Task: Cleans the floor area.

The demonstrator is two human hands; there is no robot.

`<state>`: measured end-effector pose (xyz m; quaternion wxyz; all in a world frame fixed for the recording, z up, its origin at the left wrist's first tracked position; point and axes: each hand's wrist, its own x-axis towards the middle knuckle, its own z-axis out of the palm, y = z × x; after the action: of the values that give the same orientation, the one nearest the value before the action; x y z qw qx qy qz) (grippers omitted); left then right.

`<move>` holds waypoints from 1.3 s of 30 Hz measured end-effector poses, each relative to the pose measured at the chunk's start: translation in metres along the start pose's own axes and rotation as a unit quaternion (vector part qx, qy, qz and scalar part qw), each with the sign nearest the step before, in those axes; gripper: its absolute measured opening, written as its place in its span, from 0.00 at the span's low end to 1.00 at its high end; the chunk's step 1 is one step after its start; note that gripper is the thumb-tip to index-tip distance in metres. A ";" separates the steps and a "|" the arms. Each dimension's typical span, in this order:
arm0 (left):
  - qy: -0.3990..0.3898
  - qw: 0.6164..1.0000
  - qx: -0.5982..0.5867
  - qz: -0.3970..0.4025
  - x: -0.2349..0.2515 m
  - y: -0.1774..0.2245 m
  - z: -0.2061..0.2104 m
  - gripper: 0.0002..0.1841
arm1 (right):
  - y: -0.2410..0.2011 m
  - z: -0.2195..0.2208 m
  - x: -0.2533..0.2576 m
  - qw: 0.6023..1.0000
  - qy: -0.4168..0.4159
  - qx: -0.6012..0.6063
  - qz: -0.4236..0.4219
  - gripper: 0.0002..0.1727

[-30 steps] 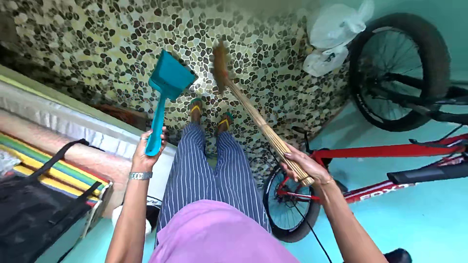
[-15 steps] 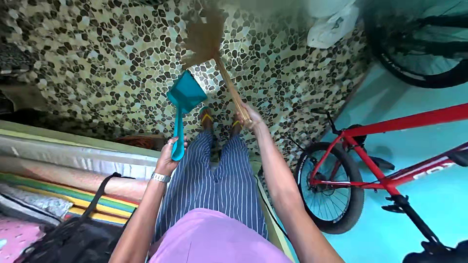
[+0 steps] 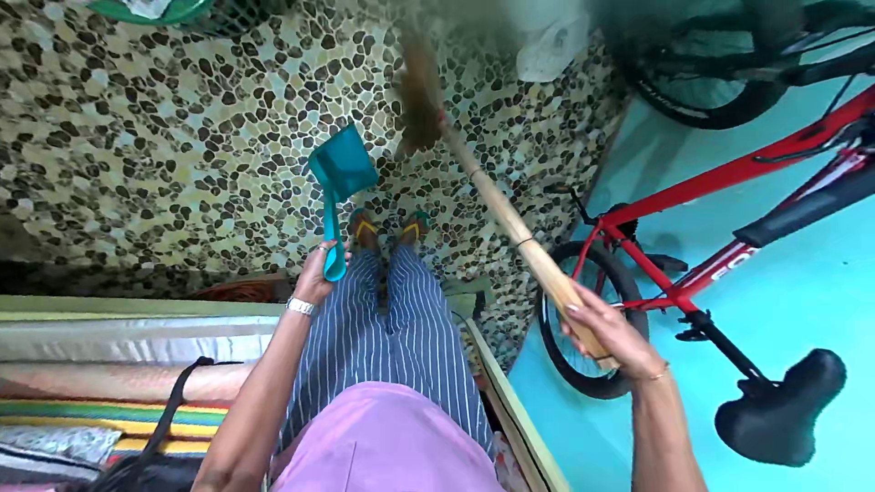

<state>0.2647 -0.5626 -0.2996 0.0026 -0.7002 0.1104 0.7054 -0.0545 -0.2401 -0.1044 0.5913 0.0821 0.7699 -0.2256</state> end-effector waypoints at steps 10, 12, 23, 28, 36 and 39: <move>-0.055 0.997 -0.044 -0.041 0.006 0.018 0.042 0.12 | -0.103 -0.001 0.279 0.960 0.158 -0.229 -0.012 0.36; -0.050 0.995 -0.070 -0.045 0.010 0.020 0.051 0.11 | -0.092 0.033 0.301 0.953 0.135 -0.271 0.018 0.38; -0.014 0.992 -0.117 -0.056 0.038 0.039 0.082 0.08 | 0.104 0.045 0.145 0.950 -0.030 -0.311 0.028 0.39; -0.060 0.993 -0.065 -0.084 0.028 0.050 0.079 0.12 | 0.155 0.014 0.046 0.961 0.081 -0.261 0.041 0.41; -0.047 0.995 -0.043 -0.080 0.014 0.060 0.089 0.11 | 0.116 0.030 0.180 0.980 0.125 0.036 0.150 0.38; -0.053 0.996 -0.020 -0.062 0.021 0.057 0.111 0.13 | 0.105 0.073 0.221 0.984 0.047 0.031 0.168 0.35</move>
<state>0.1461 -0.6039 -0.3123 0.0379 -0.6671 0.0527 0.7421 -0.0132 -0.2102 -0.3542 0.5807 0.2387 0.7652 -0.1425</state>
